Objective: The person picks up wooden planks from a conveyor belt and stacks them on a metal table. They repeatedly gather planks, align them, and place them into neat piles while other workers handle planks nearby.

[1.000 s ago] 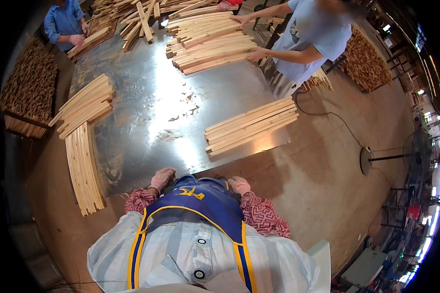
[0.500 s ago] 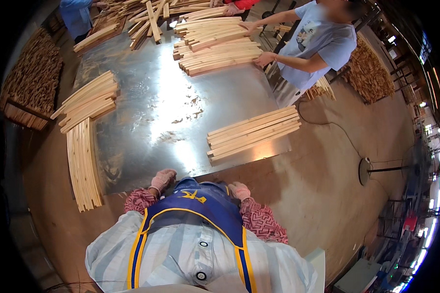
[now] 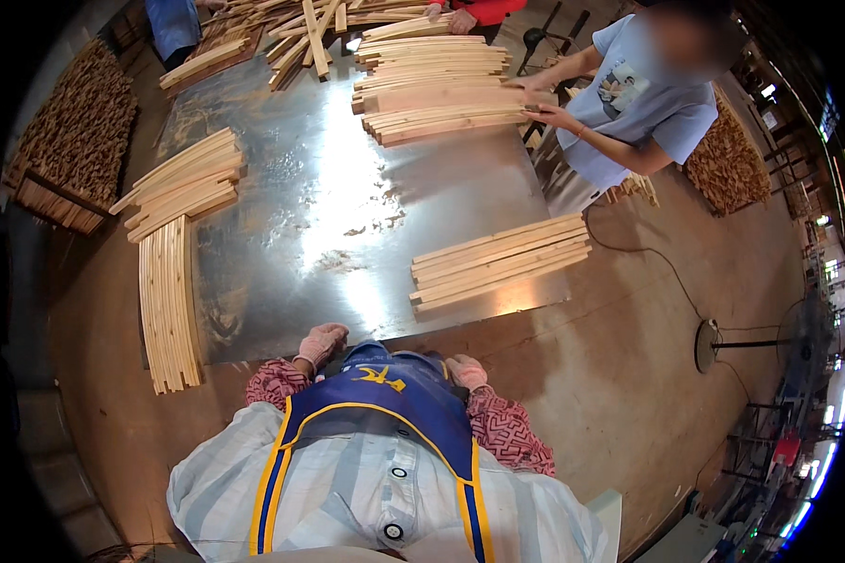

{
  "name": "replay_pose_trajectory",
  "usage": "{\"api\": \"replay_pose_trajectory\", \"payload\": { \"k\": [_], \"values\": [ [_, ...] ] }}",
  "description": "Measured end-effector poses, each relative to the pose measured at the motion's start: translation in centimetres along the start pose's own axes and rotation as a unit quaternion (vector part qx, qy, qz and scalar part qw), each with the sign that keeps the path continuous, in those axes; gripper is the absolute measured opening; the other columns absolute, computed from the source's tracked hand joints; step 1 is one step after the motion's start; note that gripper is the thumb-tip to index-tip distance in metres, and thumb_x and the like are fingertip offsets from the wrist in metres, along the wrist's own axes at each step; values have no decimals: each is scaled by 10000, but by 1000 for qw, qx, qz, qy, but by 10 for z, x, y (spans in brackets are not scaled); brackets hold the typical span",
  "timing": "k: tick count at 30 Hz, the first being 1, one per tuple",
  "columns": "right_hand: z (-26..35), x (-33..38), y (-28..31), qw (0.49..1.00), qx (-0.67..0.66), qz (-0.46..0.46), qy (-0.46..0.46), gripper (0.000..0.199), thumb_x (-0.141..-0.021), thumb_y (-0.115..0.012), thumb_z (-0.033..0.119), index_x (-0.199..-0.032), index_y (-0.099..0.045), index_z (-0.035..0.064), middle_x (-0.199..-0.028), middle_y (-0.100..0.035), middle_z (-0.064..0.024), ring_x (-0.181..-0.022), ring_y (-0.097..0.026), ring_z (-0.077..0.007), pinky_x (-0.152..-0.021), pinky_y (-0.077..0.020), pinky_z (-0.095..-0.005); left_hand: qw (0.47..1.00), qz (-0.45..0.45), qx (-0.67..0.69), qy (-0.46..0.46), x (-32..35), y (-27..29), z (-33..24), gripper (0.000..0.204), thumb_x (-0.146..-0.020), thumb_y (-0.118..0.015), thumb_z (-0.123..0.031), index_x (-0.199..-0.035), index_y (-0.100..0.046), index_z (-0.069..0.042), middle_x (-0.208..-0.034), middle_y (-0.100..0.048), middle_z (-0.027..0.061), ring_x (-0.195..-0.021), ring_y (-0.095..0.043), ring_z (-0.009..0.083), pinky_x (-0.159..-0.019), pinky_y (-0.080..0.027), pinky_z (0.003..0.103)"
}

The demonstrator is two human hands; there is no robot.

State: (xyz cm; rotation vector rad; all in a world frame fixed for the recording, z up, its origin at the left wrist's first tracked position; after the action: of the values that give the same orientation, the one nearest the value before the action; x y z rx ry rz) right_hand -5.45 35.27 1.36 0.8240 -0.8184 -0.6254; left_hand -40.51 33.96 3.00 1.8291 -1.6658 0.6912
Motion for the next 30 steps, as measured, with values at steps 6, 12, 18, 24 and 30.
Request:
{"api": "replay_pose_trajectory", "payload": {
  "k": [6,12,18,24,30],
  "values": [
    [1,3,2,1000,20,-14,-14,320,-863,-554,208,-1169,-600,129,-1160,-601,-202,-1041,-595,-401,-858,-503,-443,1000,7,1,-29,-8,1,4,215,-878,-591,-221,-987,-683,-60,-713,-632,15,-546,-540,108,-458,-391,249],
    [3,3,4,999,13,-16,-27,293,-868,-539,246,-1125,-616,127,-1136,-606,-198,-1021,-599,-396,-843,-507,-440,999,5,46,-13,-11,-1,11,213,-882,-605,-241,-969,-691,-66,-665,-620,26,-544,-528,113,-471,-394,255],
    [7,9,9,995,-12,-96,-20,232,-800,-595,222,-1006,-639,125,-1021,-605,-167,-978,-606,-373,-810,-504,-446,997,4,73,-22,-11,-1,11,221,-877,-613,-213,-978,-685,-30,-702,-619,22,-571,-539,114,-517,-422,250],
    [11,14,11,991,-20,-133,-12,250,-767,-623,210,-1004,-644,132,-1028,-613,-165,-989,-602,-368,-818,-504,-447,999,3,40,-32,2,-3,-5,247,-883,-602,-210,-1017,-684,-18,-733,-629,34,-611,-557,124,-560,-439,245],
    [8,14,12,991,-40,-123,-32,239,-780,-615,212,-1001,-637,122,-1018,-622,-193,-963,-604,-398,-803,-505,-457,998,8,58,-38,0,-3,-4,221,-882,-600,-215,-980,-687,-37,-741,-641,36,-617,-563,118,-562,-438,252]
  ]
}}
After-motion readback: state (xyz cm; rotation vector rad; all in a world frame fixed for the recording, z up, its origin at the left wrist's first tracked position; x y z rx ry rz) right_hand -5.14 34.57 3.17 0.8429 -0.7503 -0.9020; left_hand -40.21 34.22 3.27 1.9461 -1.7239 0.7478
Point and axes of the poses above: each hand's wrist, its own x-axis away from the middle knuckle, its own y-axis out of the back of the hand, z = x × y, the point moved 10 cm from there along -x, towards the middle knuckle
